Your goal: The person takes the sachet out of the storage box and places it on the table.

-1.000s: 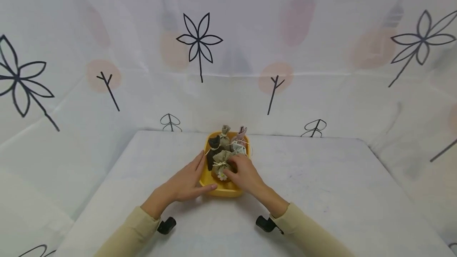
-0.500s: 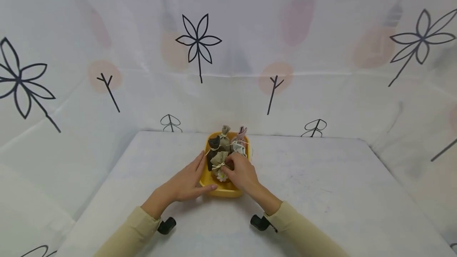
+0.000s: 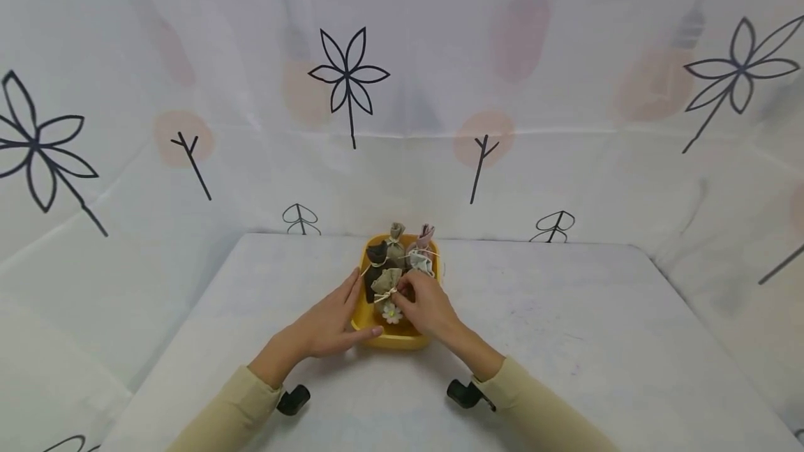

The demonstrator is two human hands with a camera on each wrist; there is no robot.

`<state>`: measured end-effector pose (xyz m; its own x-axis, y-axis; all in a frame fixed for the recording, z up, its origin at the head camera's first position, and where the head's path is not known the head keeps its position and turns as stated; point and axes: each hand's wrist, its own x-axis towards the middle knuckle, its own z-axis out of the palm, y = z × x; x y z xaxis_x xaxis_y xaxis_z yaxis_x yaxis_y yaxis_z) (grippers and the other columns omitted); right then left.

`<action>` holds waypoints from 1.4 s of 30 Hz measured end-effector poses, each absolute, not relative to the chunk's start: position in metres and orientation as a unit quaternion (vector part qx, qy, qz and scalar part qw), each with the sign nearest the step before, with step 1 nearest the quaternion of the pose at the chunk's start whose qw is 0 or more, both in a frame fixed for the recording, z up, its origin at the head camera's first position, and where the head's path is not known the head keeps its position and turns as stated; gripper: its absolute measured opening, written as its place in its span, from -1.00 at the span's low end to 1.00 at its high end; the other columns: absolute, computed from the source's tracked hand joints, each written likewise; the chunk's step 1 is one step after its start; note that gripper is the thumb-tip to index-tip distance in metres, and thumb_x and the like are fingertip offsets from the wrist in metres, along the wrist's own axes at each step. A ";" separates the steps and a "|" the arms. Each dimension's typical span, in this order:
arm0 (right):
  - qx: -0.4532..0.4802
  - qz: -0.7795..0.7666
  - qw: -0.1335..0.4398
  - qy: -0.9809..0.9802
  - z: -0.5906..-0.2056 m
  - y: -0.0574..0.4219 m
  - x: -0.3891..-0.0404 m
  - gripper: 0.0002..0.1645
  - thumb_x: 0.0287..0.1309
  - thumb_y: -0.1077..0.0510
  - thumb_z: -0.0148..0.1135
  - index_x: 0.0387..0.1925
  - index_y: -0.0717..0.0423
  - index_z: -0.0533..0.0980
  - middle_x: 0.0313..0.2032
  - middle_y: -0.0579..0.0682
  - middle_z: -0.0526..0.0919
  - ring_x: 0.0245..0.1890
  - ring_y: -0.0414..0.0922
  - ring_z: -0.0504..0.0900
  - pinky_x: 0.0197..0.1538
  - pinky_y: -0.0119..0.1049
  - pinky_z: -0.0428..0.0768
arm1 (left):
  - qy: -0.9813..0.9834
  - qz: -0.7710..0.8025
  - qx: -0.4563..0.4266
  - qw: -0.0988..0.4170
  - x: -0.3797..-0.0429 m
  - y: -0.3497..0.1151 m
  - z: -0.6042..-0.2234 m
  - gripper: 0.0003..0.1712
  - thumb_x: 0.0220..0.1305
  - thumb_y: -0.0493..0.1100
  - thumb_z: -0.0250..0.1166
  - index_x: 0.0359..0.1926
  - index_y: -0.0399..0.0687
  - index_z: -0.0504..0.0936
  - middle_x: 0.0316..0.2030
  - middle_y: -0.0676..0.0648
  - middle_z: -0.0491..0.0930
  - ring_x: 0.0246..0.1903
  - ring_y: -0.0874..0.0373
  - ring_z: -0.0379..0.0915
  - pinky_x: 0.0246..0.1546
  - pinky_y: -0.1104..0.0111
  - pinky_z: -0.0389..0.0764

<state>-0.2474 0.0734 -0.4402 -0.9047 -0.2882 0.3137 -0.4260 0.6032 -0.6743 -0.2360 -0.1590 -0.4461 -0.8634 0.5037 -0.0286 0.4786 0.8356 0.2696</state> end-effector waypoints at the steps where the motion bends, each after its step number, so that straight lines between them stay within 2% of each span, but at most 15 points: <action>1: 0.205 0.402 0.086 -0.888 -0.440 0.074 -0.247 -0.89 0.27 0.22 0.38 -0.24 0.11 0.57 -0.29 -0.08 0.60 -0.28 -0.18 0.50 -0.20 -0.30 0.54 | 0.956 0.129 0.258 0.049 -0.236 -0.159 -0.446 0.34 0.27 0.68 -0.12 0.63 -0.25 -0.20 0.64 -0.17 -0.34 0.59 -0.06 -0.17 0.54 0.11 0.10; 8: 0.221 0.431 0.076 -0.872 -0.430 0.078 -0.243 -0.90 0.29 0.25 0.35 -0.21 0.12 0.56 -0.29 -0.09 0.60 -0.29 -0.18 0.51 -0.24 -0.37 0.56 | 0.956 0.132 0.256 0.052 -0.236 -0.159 -0.447 0.35 0.25 0.70 -0.17 0.63 -0.23 -0.23 0.64 -0.15 -0.37 0.60 -0.05 -0.18 0.54 0.12 0.08; 22: 0.266 0.463 0.086 -0.841 -0.403 0.094 -0.234 -0.89 0.27 0.28 0.36 -0.21 0.15 0.57 -0.28 -0.06 0.63 -0.28 -0.19 0.58 -0.19 -0.36 0.65 | 0.956 0.139 0.252 0.050 -0.234 -0.158 -0.446 0.35 0.25 0.70 -0.16 0.63 -0.22 -0.23 0.64 -0.15 -0.36 0.60 -0.05 -0.17 0.54 0.10 0.09; 30: 0.268 0.480 0.075 -0.832 -0.392 0.104 -0.226 -0.89 0.28 0.31 0.35 -0.21 0.15 0.55 -0.29 -0.05 0.61 -0.28 -0.15 0.57 -0.15 -0.20 0.67 | 0.957 0.141 0.249 0.050 -0.234 -0.158 -0.446 0.29 0.31 0.61 -0.03 0.63 -0.24 -0.20 0.64 -0.15 -0.34 0.59 -0.06 -0.16 0.54 0.09 0.10; 37: 0.277 0.472 0.085 -0.833 -0.385 0.113 -0.223 -0.89 0.28 0.31 0.34 -0.23 0.14 0.55 -0.31 -0.08 0.59 -0.29 -0.15 0.57 -0.16 -0.28 0.64 | 0.956 0.143 0.251 0.051 -0.232 -0.157 -0.443 0.26 0.34 0.57 0.01 0.62 -0.26 -0.16 0.64 -0.19 -0.30 0.59 -0.10 -0.14 0.53 0.05 0.11; 42: 0.272 0.463 0.088 -0.839 -0.380 0.122 -0.222 -0.90 0.29 0.29 0.35 -0.23 0.12 0.55 -0.30 -0.10 0.59 -0.27 -0.15 0.58 -0.13 -0.22 0.64 | 0.957 0.143 0.247 0.053 -0.232 -0.156 -0.443 0.26 0.34 0.56 0.02 0.63 -0.25 -0.18 0.64 -0.17 -0.30 0.59 -0.08 -0.16 0.54 0.05 0.10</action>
